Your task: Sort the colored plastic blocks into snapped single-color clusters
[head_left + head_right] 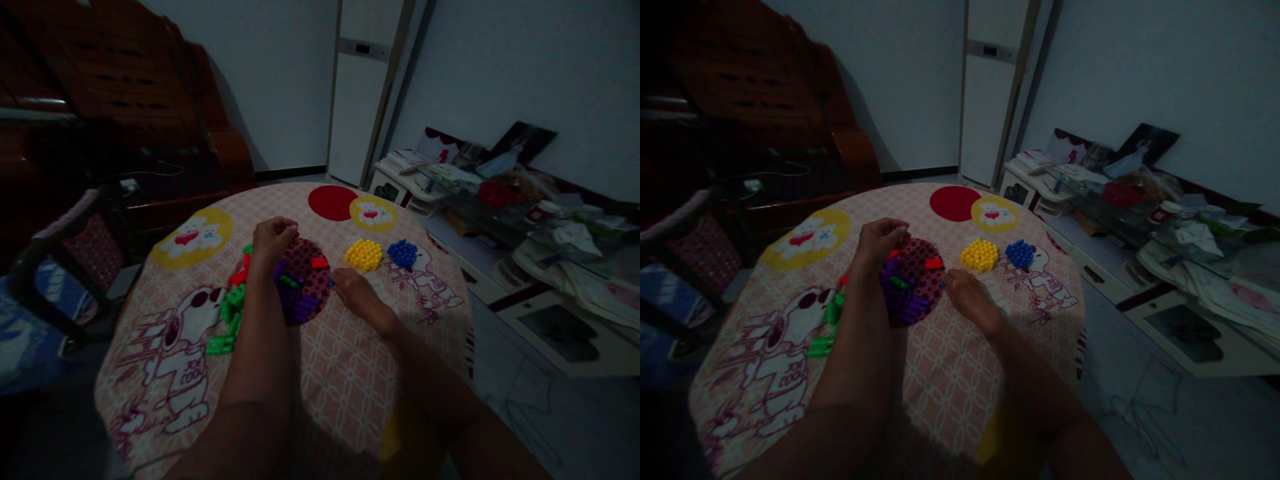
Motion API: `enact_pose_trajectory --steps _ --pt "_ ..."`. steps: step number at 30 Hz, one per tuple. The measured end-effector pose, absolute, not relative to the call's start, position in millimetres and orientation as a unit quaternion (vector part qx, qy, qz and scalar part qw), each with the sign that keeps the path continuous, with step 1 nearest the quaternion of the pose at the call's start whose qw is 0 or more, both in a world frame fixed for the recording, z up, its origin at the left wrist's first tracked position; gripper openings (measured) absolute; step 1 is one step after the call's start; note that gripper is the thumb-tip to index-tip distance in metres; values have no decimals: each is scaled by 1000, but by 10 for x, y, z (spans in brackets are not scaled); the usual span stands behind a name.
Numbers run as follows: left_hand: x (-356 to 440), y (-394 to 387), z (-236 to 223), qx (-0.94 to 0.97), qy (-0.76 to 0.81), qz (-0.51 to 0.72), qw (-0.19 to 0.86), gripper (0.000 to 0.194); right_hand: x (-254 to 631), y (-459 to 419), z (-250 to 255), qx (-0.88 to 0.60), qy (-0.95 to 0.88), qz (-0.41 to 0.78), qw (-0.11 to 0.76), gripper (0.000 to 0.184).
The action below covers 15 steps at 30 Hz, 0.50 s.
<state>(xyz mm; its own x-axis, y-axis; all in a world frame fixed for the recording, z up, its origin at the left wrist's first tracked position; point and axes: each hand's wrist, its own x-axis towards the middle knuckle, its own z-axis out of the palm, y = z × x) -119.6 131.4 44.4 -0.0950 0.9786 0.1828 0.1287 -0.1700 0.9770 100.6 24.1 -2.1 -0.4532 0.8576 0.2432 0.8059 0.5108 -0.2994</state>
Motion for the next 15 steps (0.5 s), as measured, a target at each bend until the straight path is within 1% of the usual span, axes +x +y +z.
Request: enact_pose_trajectory --steps 3,7,11,13,15 --pt "-1192 1314 434 546 503 540 396 29 1057 244 -31 -503 -831 79 225 27" --pt "-1192 1296 449 541 514 534 398 30 1214 216 76 -515 -796 85 305 22" --pt "-1190 1283 458 539 510 537 401 29 1566 255 261 -574 -721 20 389 19" --pt "-1194 1273 471 533 507 544 404 28 1771 320 326 -619 -674 -16 403 18" --pt "-1210 1257 506 523 510 559 392 26 1943 404 350 -660 -637 -45 395 17"
